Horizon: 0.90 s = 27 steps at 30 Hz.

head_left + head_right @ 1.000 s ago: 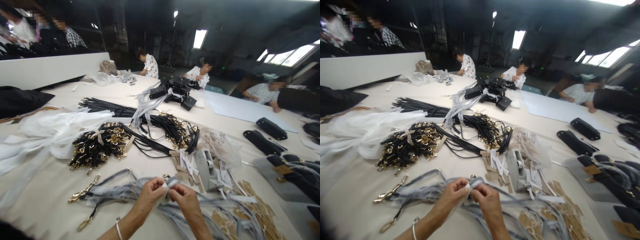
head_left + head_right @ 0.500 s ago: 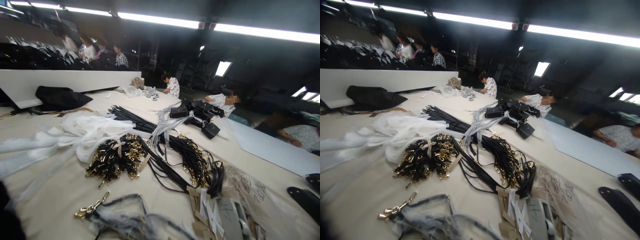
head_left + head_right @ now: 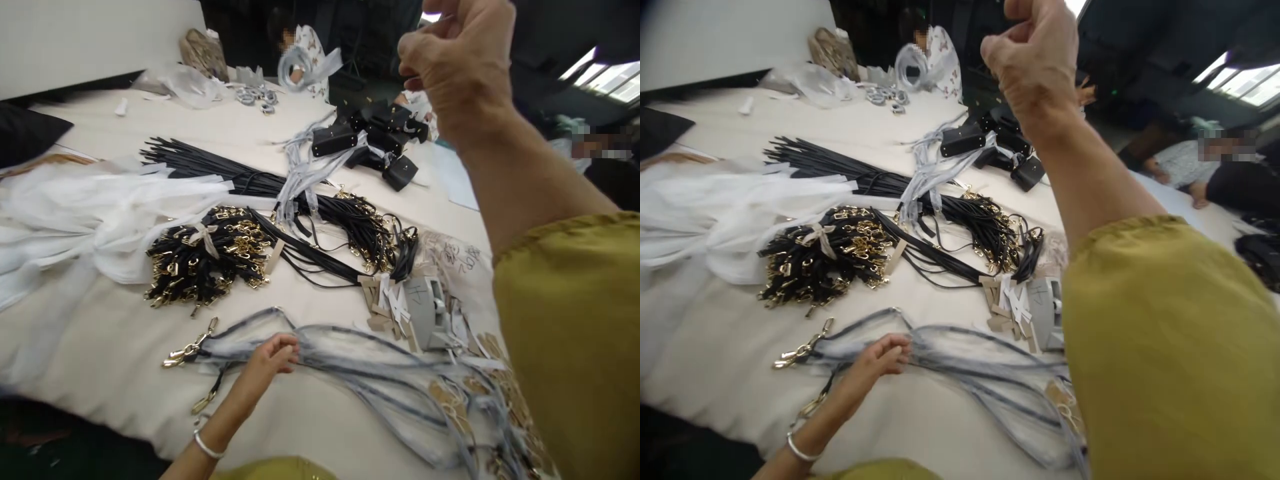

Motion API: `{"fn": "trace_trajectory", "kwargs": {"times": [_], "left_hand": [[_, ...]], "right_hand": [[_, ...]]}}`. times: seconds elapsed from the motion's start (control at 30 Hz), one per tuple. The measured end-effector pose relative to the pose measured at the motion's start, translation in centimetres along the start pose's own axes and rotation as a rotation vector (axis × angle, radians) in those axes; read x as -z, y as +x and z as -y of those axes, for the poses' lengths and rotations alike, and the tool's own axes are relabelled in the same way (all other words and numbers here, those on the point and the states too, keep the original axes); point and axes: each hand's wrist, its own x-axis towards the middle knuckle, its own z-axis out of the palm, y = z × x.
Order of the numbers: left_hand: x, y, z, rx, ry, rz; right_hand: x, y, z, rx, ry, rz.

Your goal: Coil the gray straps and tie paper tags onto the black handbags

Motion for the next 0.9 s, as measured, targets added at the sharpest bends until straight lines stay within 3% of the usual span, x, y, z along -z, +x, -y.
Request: {"fn": "trace_trajectory", "kwargs": {"times": [0.07,0.13,0.2,0.3,0.4,0.5,0.63,0.9], "left_hand": [[0.2,0.5,-0.4,-0.094,0.202,-0.007],[0.1,0.9,-0.4,-0.227,0.442,-0.019],[-0.3,1.2,0.1,-0.374,0.708,0.006],[-1.2,1.9,1.5,-0.542,1.173,0.091],[-2.0,2.8,2.8,-0.635,1.512,0.116],[-2.7,3.5,3.3,-0.655,1.599,0.087],[-3.6,3.1,3.4,-0.663,1.648,0.082],[-5.3,0.5,3.5,-0.73,1.604,-0.013]], "right_hand": [[0.7,-2.0,-0.2,-0.029,-0.104,0.177],[0.8,-7.7,-0.9,-0.186,-0.123,0.505],[0.6,-15.9,-2.2,-0.384,-0.11,0.897],[0.9,-29.5,-4.7,-0.553,-0.157,1.106],[1.5,-40.6,-6.1,-0.665,-0.305,1.093],[2.0,-47.2,-6.9,-0.697,-0.419,1.005],[2.1,-51.2,-7.9,-0.647,-0.411,0.931],[2.4,-55.2,-10.3,-0.482,-0.27,0.834]]}}
